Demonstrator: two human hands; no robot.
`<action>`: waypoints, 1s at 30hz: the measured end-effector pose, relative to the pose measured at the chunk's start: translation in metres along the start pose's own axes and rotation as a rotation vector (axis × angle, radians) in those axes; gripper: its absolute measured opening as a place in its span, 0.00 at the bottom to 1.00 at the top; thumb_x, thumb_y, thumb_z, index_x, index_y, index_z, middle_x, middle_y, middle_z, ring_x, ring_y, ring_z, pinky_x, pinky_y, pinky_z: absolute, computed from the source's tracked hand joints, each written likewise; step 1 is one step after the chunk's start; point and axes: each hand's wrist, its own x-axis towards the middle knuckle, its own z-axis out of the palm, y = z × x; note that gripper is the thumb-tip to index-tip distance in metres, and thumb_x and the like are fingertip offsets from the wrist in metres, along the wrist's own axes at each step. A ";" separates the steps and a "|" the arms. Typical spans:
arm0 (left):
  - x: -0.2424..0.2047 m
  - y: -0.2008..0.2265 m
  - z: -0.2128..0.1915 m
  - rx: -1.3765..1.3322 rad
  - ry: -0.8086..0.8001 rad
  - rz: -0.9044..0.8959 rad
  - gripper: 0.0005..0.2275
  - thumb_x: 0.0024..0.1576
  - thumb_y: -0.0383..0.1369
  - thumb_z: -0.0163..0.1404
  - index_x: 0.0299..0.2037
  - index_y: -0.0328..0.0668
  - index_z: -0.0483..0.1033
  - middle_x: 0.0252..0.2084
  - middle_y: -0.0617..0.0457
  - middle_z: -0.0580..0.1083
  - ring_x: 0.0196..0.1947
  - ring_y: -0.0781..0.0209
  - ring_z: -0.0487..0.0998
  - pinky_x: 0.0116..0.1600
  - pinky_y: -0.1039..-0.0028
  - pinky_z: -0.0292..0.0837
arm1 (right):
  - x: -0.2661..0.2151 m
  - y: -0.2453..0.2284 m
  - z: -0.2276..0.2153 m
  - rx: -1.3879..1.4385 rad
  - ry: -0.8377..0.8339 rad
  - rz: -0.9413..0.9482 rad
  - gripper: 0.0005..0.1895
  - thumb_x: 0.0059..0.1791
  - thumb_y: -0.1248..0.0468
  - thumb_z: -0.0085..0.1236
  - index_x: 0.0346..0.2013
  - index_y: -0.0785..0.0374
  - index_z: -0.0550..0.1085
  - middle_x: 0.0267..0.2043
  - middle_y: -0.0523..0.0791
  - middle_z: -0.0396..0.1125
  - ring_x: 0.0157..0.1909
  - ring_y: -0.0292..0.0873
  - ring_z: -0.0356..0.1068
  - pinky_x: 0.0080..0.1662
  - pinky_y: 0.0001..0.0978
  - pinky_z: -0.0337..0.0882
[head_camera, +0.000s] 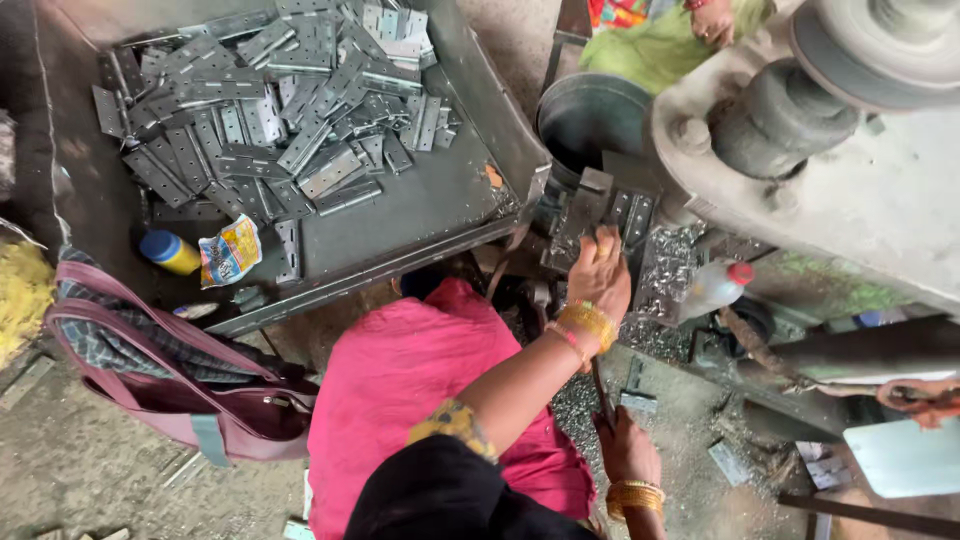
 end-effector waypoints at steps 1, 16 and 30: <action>0.003 0.001 0.002 -0.042 0.082 -0.046 0.19 0.60 0.36 0.42 0.57 0.36 0.77 0.69 0.48 0.64 0.70 0.51 0.57 0.69 0.59 0.48 | 0.002 -0.005 0.001 0.032 0.026 -0.030 0.23 0.49 0.43 0.52 0.50 0.54 0.72 0.39 0.59 0.74 0.44 0.68 0.73 0.44 0.62 0.70; -0.007 -0.004 0.017 -0.239 0.083 -0.041 0.13 0.58 0.33 0.43 0.47 0.45 0.80 0.71 0.52 0.64 0.72 0.53 0.56 0.72 0.56 0.47 | -0.022 0.000 0.037 0.170 -0.002 -0.068 0.25 0.53 0.42 0.48 0.54 0.56 0.70 0.39 0.56 0.76 0.43 0.64 0.77 0.45 0.58 0.73; 0.042 -0.069 -0.024 -0.407 0.173 -0.126 0.12 0.53 0.39 0.49 0.41 0.47 0.81 0.51 0.49 0.76 0.58 0.50 0.72 0.62 0.54 0.60 | -0.014 -0.048 -0.102 -0.229 -0.165 -0.096 0.28 0.50 0.47 0.52 0.61 0.51 0.61 0.43 0.53 0.76 0.47 0.64 0.75 0.47 0.58 0.72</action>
